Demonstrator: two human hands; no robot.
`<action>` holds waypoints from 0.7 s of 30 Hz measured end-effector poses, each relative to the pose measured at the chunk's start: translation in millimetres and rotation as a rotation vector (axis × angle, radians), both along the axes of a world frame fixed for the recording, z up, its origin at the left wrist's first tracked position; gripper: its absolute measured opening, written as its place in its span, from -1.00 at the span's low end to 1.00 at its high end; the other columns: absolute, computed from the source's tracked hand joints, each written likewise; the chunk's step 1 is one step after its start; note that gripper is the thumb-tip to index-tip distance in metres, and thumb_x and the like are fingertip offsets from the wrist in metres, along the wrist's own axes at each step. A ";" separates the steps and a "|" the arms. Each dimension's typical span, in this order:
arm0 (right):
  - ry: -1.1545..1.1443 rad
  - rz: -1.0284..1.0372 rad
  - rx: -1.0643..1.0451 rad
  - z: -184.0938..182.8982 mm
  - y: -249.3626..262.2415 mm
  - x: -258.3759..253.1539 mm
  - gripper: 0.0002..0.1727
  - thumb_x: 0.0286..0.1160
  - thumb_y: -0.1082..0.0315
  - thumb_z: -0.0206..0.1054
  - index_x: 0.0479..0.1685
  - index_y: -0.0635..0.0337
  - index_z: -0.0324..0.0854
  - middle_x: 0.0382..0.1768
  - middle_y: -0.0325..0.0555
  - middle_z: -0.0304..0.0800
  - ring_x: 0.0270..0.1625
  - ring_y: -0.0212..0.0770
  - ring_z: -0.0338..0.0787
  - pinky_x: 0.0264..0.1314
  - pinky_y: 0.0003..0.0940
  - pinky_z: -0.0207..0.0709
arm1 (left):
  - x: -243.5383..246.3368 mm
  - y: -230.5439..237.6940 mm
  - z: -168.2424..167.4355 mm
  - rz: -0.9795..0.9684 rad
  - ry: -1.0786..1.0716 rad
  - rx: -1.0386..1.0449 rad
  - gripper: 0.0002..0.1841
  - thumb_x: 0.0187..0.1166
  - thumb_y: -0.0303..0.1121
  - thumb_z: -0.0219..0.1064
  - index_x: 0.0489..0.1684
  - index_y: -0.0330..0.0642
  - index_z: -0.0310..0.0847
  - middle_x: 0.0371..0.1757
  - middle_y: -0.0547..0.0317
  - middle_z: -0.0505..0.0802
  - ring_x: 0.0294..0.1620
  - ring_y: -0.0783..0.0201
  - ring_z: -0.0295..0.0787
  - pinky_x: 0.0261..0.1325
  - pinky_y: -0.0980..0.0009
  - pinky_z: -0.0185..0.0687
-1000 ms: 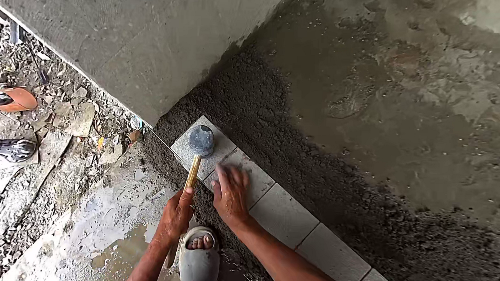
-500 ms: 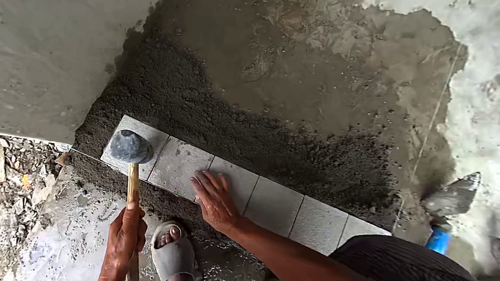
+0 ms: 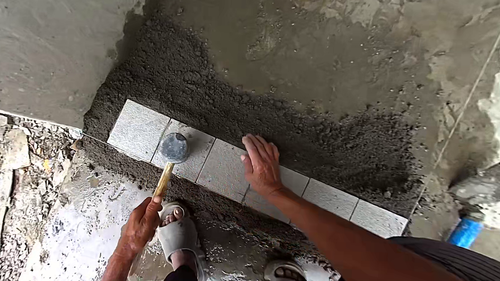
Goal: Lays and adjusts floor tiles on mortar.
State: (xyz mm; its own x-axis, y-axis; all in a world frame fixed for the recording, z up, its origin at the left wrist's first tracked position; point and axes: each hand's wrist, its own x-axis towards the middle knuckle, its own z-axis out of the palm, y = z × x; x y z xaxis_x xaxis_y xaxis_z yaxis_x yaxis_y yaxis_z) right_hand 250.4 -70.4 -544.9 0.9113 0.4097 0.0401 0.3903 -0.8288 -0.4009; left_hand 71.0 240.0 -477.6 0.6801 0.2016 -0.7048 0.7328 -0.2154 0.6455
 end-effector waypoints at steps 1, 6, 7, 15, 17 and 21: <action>-0.004 -0.026 -0.039 7.3 -16.6 20.2 -0.46 0.78 0.18 0.03 0.67 0.13 0.43 0.68 0.05 0.46 0.76 0.16 0.36 0.70 0.36 0.13 | -0.1 1.3 -1.0 0.004 0.001 0.010 -0.35 0.77 0.26 -0.13 -0.11 -0.17 0.62 -0.71 0.24 0.57 -0.83 0.34 0.42 -0.77 0.43 0.41; -0.003 -0.174 -0.170 54.5 -87.2 108.7 -0.42 0.76 0.14 0.10 0.73 0.12 0.35 0.74 0.13 0.33 0.78 0.27 0.26 0.71 0.37 0.10 | 1.9 1.1 6.1 0.049 -0.021 0.003 -0.40 0.76 0.20 -0.12 -0.11 -0.19 0.60 -0.72 0.26 0.55 -0.84 0.37 0.41 -0.80 0.48 0.39; -0.007 -0.172 -0.170 59.9 -94.2 117.4 -0.42 0.75 0.12 0.11 0.71 0.11 0.37 0.75 0.13 0.32 0.78 0.28 0.25 0.70 0.37 0.11 | 3.0 -1.8 9.6 0.048 -0.023 0.000 -0.39 0.74 0.22 -0.11 -0.11 -0.18 0.61 -0.72 0.26 0.56 -0.84 0.37 0.41 -0.79 0.48 0.39; 0.114 0.107 -0.263 28.1 -61.8 49.2 -0.16 0.40 -0.11 0.50 0.71 0.02 0.41 0.83 0.13 0.12 0.87 0.25 0.07 0.75 0.48 -0.04 | 3.8 -34.4 10.6 -0.088 -0.053 -0.077 -0.36 0.70 0.32 -0.07 -0.15 -0.11 0.64 -0.72 0.27 0.57 -0.84 0.36 0.41 -0.79 0.47 0.36; 0.173 -0.059 -0.281 20.4 -47.5 20.0 -0.12 0.44 -0.08 0.49 0.77 0.04 0.31 0.87 0.17 0.01 0.89 0.26 -0.02 0.76 0.48 -0.09 | 1.4 -44.3 7.8 -0.084 -0.046 -0.105 -0.36 0.69 0.32 -0.06 -0.15 -0.11 0.64 -0.72 0.27 0.56 -0.84 0.36 0.40 -0.78 0.47 0.35; 0.189 -0.307 -0.196 9.2 -37.2 -17.1 -0.12 0.46 -0.06 0.46 0.78 0.08 0.27 0.85 0.23 0.02 0.88 0.32 -0.01 0.72 0.50 -0.05 | -0.5 -56.5 4.5 -0.061 -0.041 -0.135 -0.35 0.69 0.33 -0.06 -0.12 -0.12 0.64 -0.74 0.25 0.53 -0.87 0.35 0.36 -0.81 0.47 0.34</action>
State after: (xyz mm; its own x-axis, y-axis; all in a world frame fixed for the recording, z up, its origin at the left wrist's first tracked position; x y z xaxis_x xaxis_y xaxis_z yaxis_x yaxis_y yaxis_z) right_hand 233.3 -107.6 -535.7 0.9762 0.1010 -0.1920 0.0475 -0.9631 -0.2650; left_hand 70.5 183.5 -473.2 0.7169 0.0648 -0.6941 0.6935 -0.1677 0.7006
